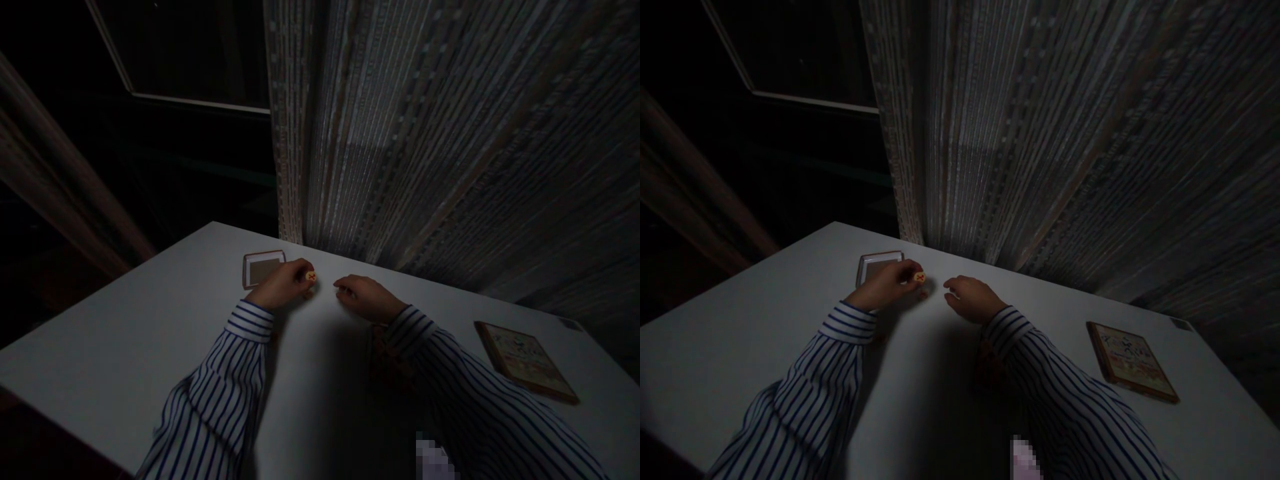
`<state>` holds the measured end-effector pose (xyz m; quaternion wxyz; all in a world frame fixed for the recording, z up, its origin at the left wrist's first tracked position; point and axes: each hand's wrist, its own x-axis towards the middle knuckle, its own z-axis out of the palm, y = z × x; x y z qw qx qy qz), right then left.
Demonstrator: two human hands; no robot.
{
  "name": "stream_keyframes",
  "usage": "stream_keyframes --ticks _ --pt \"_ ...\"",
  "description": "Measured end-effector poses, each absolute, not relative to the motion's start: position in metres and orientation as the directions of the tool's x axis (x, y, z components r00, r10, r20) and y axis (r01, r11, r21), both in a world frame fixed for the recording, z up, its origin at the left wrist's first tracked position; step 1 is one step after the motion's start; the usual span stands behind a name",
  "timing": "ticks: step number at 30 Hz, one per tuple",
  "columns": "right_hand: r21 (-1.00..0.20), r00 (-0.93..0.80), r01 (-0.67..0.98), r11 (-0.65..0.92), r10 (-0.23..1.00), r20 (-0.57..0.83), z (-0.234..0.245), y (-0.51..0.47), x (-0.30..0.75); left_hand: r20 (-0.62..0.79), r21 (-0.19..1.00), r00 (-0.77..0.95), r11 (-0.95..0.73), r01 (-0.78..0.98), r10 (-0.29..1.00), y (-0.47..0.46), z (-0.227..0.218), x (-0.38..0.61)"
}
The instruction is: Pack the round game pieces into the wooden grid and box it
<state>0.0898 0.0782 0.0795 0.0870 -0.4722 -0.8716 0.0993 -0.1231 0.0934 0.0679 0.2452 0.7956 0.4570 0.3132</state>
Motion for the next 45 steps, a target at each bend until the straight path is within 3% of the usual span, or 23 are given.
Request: stream_keyframes --ticks 9,19,36,45 --pt "-0.315 -0.497 0.793 0.521 0.853 0.159 0.090 0.059 0.108 0.272 0.746 0.422 -0.467 0.476 0.865 0.080 0.083 -0.110" --pt "-0.438 -0.443 0.731 0.523 0.852 0.278 0.091 0.033 0.140 0.338 0.735 0.454 -0.533 0.420 0.824 0.064 0.094 -0.088" --pt "-0.468 -0.400 0.691 0.551 0.831 0.387 0.104 -0.003 0.168 0.378 0.723 0.514 -0.592 0.356 0.770 0.042 0.116 -0.047" --pt "-0.481 -0.337 0.687 0.544 0.826 0.453 0.108 -0.014 0.186 0.383 0.796 0.528 -0.561 0.227 0.758 0.038 0.119 -0.021"
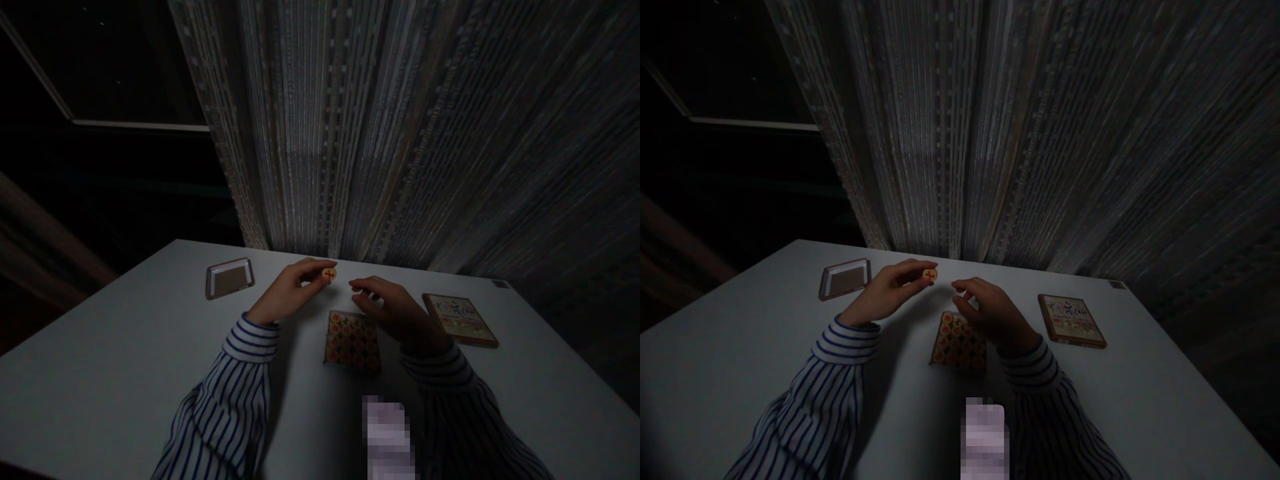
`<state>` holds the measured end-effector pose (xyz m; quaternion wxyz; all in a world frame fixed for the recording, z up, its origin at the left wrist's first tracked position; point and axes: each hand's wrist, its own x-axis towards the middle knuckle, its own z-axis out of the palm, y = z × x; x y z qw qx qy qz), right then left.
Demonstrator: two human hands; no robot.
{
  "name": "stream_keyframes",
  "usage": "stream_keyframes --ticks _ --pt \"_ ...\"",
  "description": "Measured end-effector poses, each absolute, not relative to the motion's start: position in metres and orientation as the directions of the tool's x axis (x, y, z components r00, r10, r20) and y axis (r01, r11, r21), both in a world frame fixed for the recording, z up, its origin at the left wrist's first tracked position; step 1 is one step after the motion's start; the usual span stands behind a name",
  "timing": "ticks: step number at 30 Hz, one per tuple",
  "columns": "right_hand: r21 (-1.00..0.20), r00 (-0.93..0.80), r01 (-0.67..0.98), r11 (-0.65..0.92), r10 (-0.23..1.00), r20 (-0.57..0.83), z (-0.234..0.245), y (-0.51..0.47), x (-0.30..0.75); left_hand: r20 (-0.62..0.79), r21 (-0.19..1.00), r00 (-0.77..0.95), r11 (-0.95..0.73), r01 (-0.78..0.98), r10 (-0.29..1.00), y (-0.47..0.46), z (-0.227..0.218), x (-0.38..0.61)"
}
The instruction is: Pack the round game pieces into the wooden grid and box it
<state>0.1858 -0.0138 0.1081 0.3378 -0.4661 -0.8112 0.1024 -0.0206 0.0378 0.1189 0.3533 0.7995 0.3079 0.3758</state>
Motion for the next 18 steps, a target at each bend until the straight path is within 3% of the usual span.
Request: stream_keyframes --ticks 6,13,18 --pt "-0.468 -0.337 0.695 0.546 0.822 0.459 0.106 -0.014 0.192 0.361 0.823 0.540 -0.532 0.199 0.760 0.037 0.118 -0.016" --pt "-0.438 -0.351 0.712 0.549 0.818 0.456 0.109 -0.011 0.194 0.326 0.768 0.600 -0.575 0.282 0.730 0.036 0.118 -0.015" --pt "-0.407 -0.360 0.716 0.568 0.799 0.482 0.112 -0.004 0.194 0.281 0.808 0.611 -0.526 0.266 0.740 0.038 0.111 -0.010"
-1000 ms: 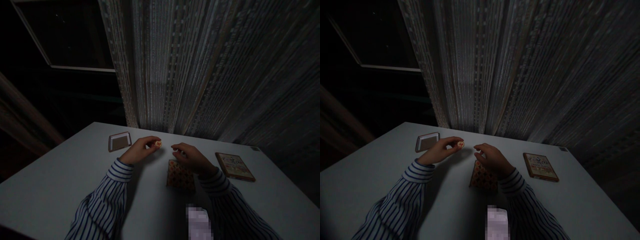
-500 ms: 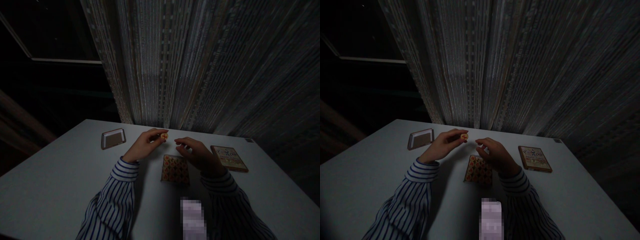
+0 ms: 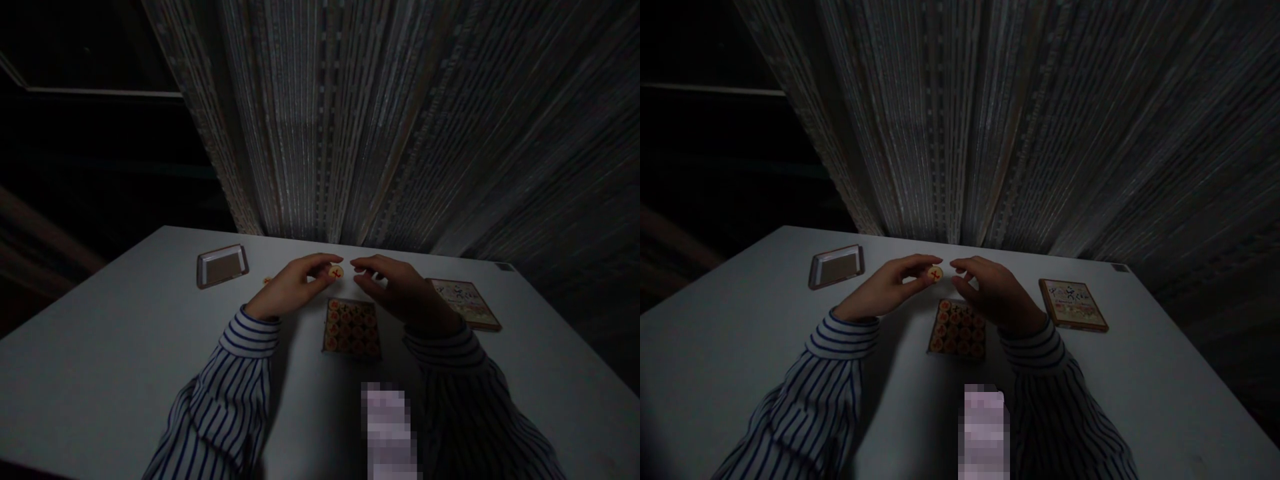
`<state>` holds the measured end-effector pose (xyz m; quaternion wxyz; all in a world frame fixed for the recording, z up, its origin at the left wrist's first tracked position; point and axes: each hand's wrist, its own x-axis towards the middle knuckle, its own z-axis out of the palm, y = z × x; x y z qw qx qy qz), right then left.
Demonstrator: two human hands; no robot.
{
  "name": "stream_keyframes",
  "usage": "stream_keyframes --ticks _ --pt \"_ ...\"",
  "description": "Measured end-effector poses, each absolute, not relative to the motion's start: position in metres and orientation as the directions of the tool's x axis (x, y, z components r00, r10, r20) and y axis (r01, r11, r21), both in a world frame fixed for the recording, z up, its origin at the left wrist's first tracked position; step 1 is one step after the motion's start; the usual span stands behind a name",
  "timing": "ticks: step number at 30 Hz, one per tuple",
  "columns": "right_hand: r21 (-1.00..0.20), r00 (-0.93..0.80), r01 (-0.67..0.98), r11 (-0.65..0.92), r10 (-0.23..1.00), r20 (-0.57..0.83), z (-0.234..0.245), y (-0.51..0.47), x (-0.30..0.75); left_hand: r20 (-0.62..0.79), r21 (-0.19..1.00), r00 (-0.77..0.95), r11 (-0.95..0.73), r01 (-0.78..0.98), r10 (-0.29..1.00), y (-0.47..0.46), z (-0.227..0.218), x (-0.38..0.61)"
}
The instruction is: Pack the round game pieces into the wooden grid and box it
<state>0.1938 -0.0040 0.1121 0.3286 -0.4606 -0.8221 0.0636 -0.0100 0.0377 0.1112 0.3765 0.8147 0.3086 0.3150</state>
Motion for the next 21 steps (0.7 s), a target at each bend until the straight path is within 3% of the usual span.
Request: stream_keyframes --ticks 6,21 --pt "-0.420 -0.351 0.707 0.569 0.798 0.490 0.104 0.002 0.191 0.246 0.842 0.608 -0.477 0.252 0.755 0.040 0.106 -0.007" --pt "-0.388 -0.397 0.725 0.570 0.805 0.441 0.092 0.005 0.193 0.222 0.782 0.641 -0.527 0.333 0.734 0.050 0.093 -0.004"
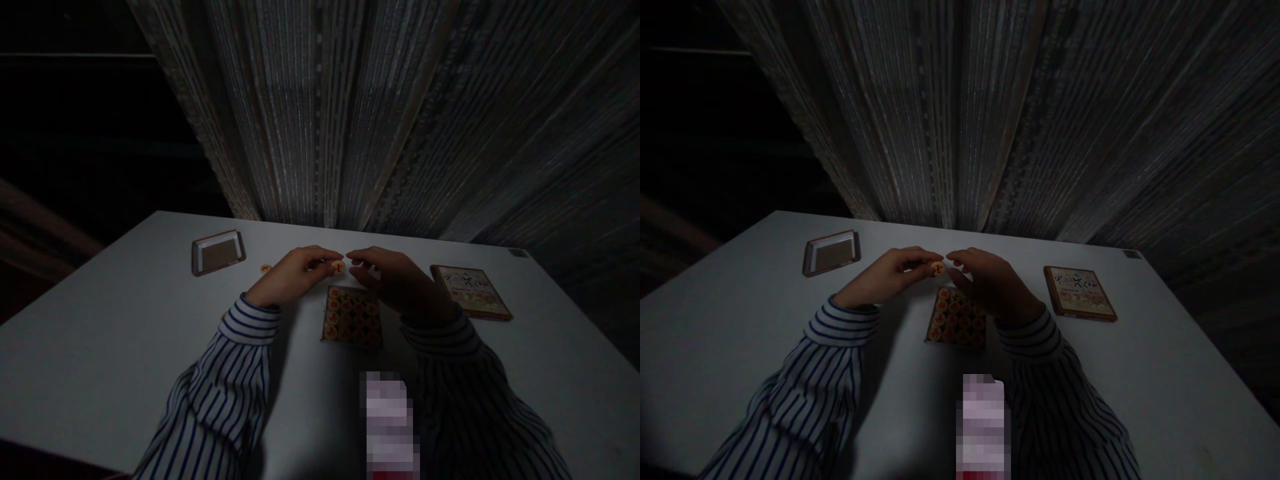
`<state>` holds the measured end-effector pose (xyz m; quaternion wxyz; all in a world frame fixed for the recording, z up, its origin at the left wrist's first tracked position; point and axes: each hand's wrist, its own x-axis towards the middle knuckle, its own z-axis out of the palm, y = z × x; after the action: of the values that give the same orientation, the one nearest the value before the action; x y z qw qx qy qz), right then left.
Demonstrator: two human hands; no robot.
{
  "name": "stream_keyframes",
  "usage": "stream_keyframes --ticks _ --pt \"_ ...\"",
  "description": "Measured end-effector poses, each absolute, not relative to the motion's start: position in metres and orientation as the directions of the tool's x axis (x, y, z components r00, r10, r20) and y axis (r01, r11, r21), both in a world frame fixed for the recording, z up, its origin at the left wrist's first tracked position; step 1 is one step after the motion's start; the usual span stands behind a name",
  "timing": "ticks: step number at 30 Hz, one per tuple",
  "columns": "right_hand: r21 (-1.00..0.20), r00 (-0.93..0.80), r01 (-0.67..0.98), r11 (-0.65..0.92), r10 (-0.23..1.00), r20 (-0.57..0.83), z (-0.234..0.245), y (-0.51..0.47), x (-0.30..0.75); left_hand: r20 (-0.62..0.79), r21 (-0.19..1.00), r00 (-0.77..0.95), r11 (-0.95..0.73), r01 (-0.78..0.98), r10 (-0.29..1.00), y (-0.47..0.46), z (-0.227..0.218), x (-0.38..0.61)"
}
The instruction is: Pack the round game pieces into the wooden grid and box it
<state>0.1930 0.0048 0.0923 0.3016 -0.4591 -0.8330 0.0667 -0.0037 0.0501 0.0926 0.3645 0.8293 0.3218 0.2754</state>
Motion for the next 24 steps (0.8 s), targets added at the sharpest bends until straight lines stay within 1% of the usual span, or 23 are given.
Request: stream_keyframes --ticks 6,13,18,24 --pt "-0.376 -0.421 0.729 0.571 0.809 0.411 0.088 0.006 0.194 0.144 0.832 0.657 -0.450 0.325 0.740 0.053 0.087 -0.003" --pt "-0.359 -0.436 0.738 0.572 0.809 0.393 0.083 0.007 0.193 0.117 0.923 0.657 -0.326 0.205 0.745 0.054 0.081 -0.003" --pt "-0.351 -0.444 0.736 0.579 0.804 0.396 0.084 0.007 0.191 0.094 0.940 0.657 -0.284 0.189 0.748 0.053 0.081 -0.001" --pt "-0.358 -0.467 0.699 0.619 0.774 0.427 0.083 0.007 0.189 0.090 0.939 0.663 -0.285 0.192 0.743 0.053 0.081 0.000"
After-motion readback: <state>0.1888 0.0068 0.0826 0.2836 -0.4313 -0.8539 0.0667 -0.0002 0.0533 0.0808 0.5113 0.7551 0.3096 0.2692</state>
